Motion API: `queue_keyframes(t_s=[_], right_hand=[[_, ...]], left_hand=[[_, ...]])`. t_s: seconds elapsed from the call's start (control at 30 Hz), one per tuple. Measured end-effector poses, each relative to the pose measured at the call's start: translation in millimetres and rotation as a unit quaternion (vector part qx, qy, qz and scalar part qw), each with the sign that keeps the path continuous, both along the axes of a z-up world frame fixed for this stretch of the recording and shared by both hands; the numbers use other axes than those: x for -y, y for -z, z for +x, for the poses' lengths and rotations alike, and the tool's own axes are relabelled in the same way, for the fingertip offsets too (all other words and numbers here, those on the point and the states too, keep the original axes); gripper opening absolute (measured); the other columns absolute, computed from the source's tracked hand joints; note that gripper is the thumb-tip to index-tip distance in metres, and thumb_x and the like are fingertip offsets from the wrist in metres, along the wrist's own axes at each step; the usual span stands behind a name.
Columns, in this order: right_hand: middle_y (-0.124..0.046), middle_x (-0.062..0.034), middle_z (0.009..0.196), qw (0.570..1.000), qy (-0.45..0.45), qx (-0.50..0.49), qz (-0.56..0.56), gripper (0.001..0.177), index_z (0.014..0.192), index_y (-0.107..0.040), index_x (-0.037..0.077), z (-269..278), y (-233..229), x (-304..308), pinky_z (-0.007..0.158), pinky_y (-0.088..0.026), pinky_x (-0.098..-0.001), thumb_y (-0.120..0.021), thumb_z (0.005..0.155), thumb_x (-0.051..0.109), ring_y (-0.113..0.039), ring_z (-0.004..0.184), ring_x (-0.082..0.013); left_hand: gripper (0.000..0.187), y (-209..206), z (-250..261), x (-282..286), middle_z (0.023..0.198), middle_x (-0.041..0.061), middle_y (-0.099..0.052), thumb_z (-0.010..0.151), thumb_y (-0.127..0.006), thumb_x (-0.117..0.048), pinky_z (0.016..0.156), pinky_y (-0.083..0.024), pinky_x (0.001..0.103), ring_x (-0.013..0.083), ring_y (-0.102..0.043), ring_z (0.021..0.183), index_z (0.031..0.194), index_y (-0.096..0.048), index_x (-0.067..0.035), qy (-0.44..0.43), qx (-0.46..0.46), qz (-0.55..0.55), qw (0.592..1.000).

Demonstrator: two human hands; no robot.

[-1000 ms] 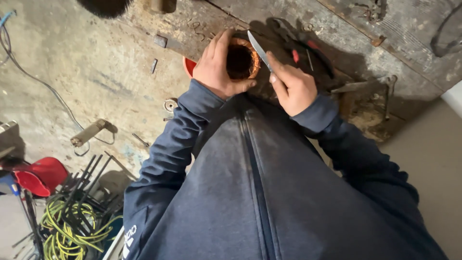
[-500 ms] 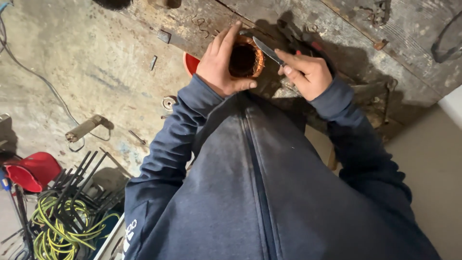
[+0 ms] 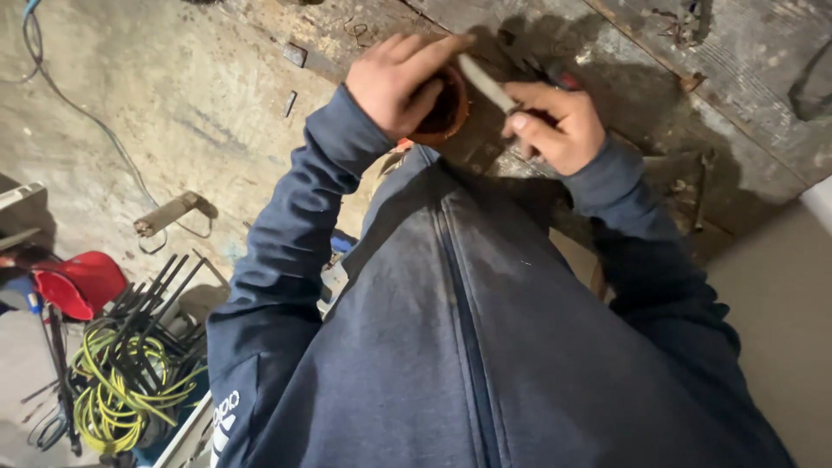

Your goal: The person uses a knife and pliers to strip the insulation from a coil of copper wire. They repeatedly cut the wire and pull the insulation off, dropping the copper pieces into a red bucket.

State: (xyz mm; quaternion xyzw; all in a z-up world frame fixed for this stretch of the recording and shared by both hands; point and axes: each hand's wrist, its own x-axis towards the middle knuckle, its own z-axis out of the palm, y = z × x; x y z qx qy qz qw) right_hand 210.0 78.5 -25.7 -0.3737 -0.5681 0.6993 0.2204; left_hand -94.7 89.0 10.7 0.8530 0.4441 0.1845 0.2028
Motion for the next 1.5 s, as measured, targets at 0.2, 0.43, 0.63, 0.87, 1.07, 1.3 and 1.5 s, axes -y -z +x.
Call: queue_keyframes(t_s=[0.2,0.43,0.63,0.87,1.07,1.3,1.5], right_hand=[[-0.062,-0.0031,0.088,0.997,0.049,-0.041,-0.050,0.020,0.108,-0.061,-0.001,8.1,11.6,-1.8,0.051,-0.040,-0.0258,-0.064,0.108,0.019,-0.047,0.055,-0.0064],[-0.056,0.0008,0.071,0.995,0.050,-0.031,-0.081,0.018,0.109,-0.062,0.003,-12.3,14.1,-4.9,0.049,-0.038,-0.0256,-0.064,0.107,0.021,-0.046,0.052,-0.0059],[-0.060,0.0002,0.083,1.000,0.001,-0.024,-0.002,0.019,0.114,-0.063,0.002,-19.8,16.6,-4.5,0.059,-0.046,-0.0279,-0.065,0.108,0.020,-0.054,0.066,-0.0067],[-0.059,0.0016,0.086,0.998,0.039,-0.042,0.024,0.016,0.115,-0.063,0.002,-25.0,13.7,-7.3,0.068,-0.047,-0.0271,-0.066,0.106,0.015,-0.056,0.072,-0.0065],[-0.056,0.0009,0.089,0.989,0.001,-0.063,0.135,0.017,0.117,-0.062,0.002,-43.5,39.7,-23.1,0.073,-0.047,-0.0285,-0.070,0.106,0.012,-0.053,0.080,-0.0087],[-0.054,0.0017,0.088,0.994,-0.002,-0.090,0.067,0.021,0.112,-0.056,0.005,-57.3,23.3,-29.8,0.067,-0.041,-0.0279,-0.071,0.101,0.015,-0.048,0.073,-0.0075],[-0.057,-0.0014,0.087,0.985,0.022,-0.103,0.134,0.023,0.105,-0.050,0.007,-56.3,58.2,-18.9,0.068,-0.046,-0.0276,-0.072,0.109,0.014,-0.053,0.073,-0.0112]], left_hand=[[0.061,-7.9,14.7,-4.0,0.110,0.008,-0.066,0.092,-0.080,-0.025,0.093,-0.051,0.042,0.0310,-0.063,0.103,0.148,-0.059,-0.009,-0.022,-0.020,0.032,0.999],[0.030,-7.3,11.2,-0.9,0.127,0.000,-0.069,0.088,-0.070,-0.013,0.095,-0.055,0.036,0.0210,-0.069,0.113,0.117,-0.075,-0.015,0.058,-0.040,0.147,0.987],[0.024,-16.9,12.5,-1.9,0.125,0.000,-0.069,0.088,-0.071,-0.012,0.088,-0.057,0.033,0.0208,-0.070,0.107,0.111,-0.072,-0.013,0.059,-0.061,0.159,0.984],[0.021,-0.4,9.2,11.4,0.137,0.005,-0.066,0.086,-0.077,-0.014,0.089,-0.054,0.036,0.0233,-0.066,0.109,0.107,-0.073,-0.012,-0.005,-0.045,0.142,0.989],[0.020,3.0,14.2,11.6,0.138,0.003,-0.063,0.083,-0.079,-0.017,0.096,-0.054,0.037,0.0249,-0.065,0.118,0.102,-0.073,-0.014,-0.027,-0.014,0.158,0.987],[0.022,21.9,6.4,18.1,0.129,0.003,-0.067,0.083,-0.084,-0.014,0.088,-0.052,0.039,0.0257,-0.064,0.103,0.102,-0.074,-0.014,-0.044,0.046,0.074,0.995],[0.020,23.5,8.2,15.8,0.128,0.003,-0.067,0.084,-0.084,-0.014,0.089,-0.053,0.039,0.0277,-0.063,0.103,0.099,-0.071,-0.013,-0.047,0.068,0.071,0.994]])
